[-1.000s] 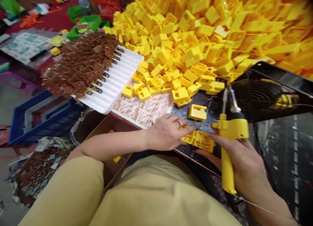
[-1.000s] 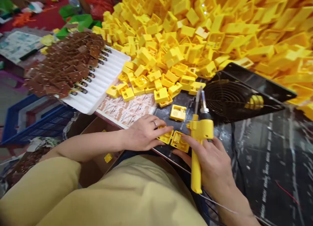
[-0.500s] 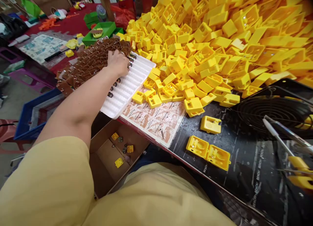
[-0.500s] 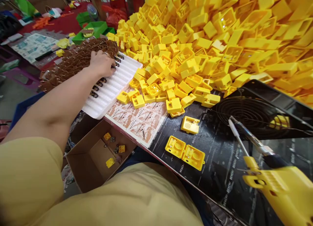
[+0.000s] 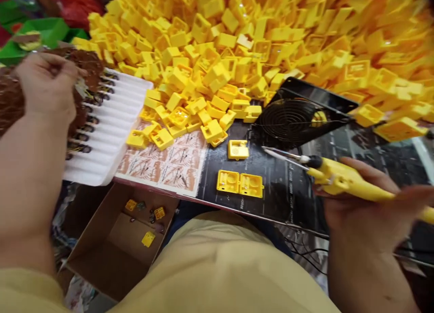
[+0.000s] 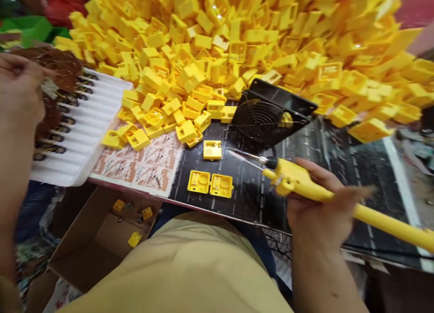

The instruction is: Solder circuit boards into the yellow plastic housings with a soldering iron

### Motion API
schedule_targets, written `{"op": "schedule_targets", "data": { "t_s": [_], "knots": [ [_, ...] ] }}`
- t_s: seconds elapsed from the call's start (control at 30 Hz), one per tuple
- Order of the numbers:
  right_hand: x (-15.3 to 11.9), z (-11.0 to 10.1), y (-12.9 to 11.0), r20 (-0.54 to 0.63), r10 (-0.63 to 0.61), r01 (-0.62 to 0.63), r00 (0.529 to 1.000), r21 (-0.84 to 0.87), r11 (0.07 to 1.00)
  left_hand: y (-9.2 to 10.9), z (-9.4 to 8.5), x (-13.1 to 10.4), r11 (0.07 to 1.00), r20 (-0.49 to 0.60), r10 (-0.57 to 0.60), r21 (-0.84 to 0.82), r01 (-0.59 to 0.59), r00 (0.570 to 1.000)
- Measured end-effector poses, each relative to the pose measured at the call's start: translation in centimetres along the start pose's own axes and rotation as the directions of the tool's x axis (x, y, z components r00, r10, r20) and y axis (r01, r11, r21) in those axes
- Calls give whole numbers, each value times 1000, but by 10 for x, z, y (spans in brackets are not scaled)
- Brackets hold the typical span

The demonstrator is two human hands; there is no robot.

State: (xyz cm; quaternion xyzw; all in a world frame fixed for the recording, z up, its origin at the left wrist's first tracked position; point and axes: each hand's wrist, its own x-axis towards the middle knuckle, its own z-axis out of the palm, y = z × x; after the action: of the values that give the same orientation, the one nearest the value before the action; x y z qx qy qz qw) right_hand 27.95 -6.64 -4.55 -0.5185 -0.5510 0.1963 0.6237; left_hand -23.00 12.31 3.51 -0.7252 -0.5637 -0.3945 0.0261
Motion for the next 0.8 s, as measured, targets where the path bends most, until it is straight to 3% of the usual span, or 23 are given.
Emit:
{"op": "schedule_targets", "data": {
  "t_s": [0.03, 0.13, 0.17, 0.2, 0.27, 0.37, 0.43, 0.53, 0.6, 0.67, 0.73, 0.8],
  "knots": [
    [-2, 0, -1, -50, 36, -34, 998, 42, 999, 14, 5, -4, 985, -22, -50, -169, 45, 999],
    [-5, 6, -9, -152, 76, -58, 985, 117, 991, 73, 17, -31, 913, 233, -76, -374, 162, 969],
    [-6, 8, -12, -168, 72, -51, 983, 128, 991, 95, 22, -44, 894, 271, -74, -409, 185, 960],
    [-7, 10, -15, -175, 62, -39, 983, 135, 990, 117, 29, -57, 886, 406, -26, -414, 209, 913],
    [-9, 11, -18, -167, 37, -15, 985, 132, 991, 153, 45, -84, 912, 554, 184, -404, 69, 812],
    [-16, 6, -20, -144, -25, 40, 989, 101, 994, 189, 65, -115, 908, 579, 407, -338, -246, 706],
    [-21, -1, -20, -144, -79, 90, 986, 77, 993, 201, 73, -126, 902, 584, 428, -318, -290, 690],
    [-27, -9, -19, -86, -228, 231, 970, 25, 973, 210, 78, -131, 926, 590, 340, -348, -150, 732],
    [-28, -13, -23, 36, -330, 329, 943, 19, 944, 212, 79, -131, 929, 593, 279, -366, -56, 756],
    [-28, -17, -30, 204, -345, 350, 916, 12, 937, 213, 80, -129, 935, 609, 246, -355, -17, 754],
    [-26, -19, -42, 377, -312, 347, 872, -27, 938, 213, 79, -128, 948, 642, 239, -317, -31, 729],
    [-23, -20, -55, 514, -311, 399, 799, -66, 915, 214, 78, -127, 960, 683, 247, -268, -78, 687]
  ]
}}
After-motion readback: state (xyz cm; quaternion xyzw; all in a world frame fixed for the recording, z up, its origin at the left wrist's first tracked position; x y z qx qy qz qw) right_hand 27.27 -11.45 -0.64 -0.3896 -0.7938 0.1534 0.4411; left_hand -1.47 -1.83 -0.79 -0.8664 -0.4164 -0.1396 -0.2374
